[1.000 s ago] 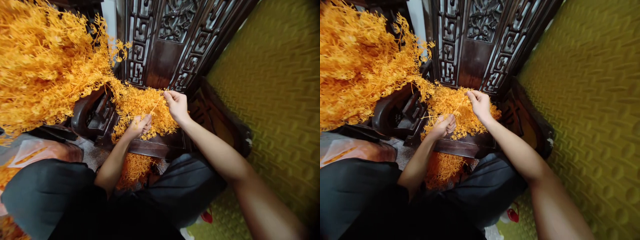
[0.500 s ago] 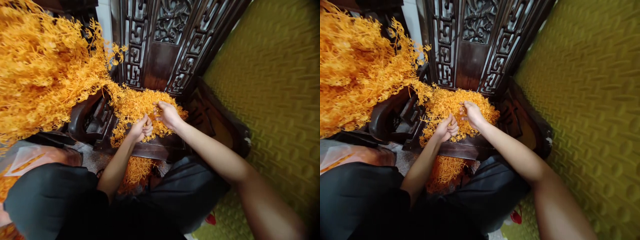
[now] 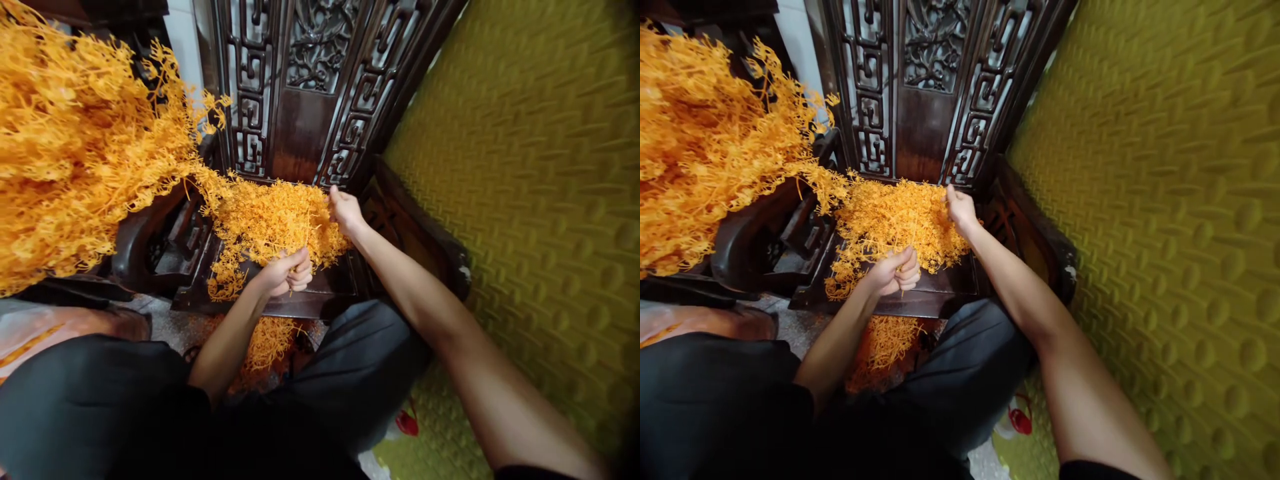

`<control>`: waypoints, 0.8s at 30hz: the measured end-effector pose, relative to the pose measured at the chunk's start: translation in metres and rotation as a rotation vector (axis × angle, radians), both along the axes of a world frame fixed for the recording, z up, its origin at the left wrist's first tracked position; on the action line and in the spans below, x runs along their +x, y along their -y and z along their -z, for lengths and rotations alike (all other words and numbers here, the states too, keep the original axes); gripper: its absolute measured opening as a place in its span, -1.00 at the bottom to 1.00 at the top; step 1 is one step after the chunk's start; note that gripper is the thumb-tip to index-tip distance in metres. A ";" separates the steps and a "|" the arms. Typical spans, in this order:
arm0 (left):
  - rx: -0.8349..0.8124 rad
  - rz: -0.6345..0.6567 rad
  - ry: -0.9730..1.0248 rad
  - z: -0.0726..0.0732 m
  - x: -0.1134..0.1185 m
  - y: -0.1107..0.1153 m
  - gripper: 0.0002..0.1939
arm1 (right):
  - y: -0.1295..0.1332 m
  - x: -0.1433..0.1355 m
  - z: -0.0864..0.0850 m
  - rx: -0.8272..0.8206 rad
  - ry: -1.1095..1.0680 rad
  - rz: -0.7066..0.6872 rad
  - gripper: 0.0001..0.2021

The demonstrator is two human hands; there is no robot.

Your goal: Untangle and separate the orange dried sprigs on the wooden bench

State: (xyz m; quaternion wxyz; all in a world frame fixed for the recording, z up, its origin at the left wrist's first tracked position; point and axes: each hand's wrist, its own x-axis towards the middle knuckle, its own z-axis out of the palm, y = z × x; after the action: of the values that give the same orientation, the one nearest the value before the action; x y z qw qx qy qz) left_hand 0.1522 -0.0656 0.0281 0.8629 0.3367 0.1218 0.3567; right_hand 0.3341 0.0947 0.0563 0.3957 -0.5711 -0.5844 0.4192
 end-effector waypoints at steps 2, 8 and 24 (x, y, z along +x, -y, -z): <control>0.000 0.011 0.036 0.001 -0.005 0.002 -0.50 | 0.009 0.003 0.004 -0.048 0.018 -0.072 -0.30; -0.166 -0.033 0.085 0.005 -0.008 0.001 -0.43 | 0.052 -0.012 -0.007 -0.244 -0.406 -0.502 -0.50; -0.268 -0.071 0.038 -0.019 -0.001 -0.004 -0.38 | 0.016 0.024 0.004 0.229 0.435 -0.162 -0.80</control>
State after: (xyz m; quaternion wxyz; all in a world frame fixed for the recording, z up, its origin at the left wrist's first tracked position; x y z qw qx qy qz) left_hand 0.1507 -0.0612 0.0470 0.8891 0.2069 0.1641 0.3739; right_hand 0.3579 0.0786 0.0527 0.2879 -0.5505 -0.7433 0.2480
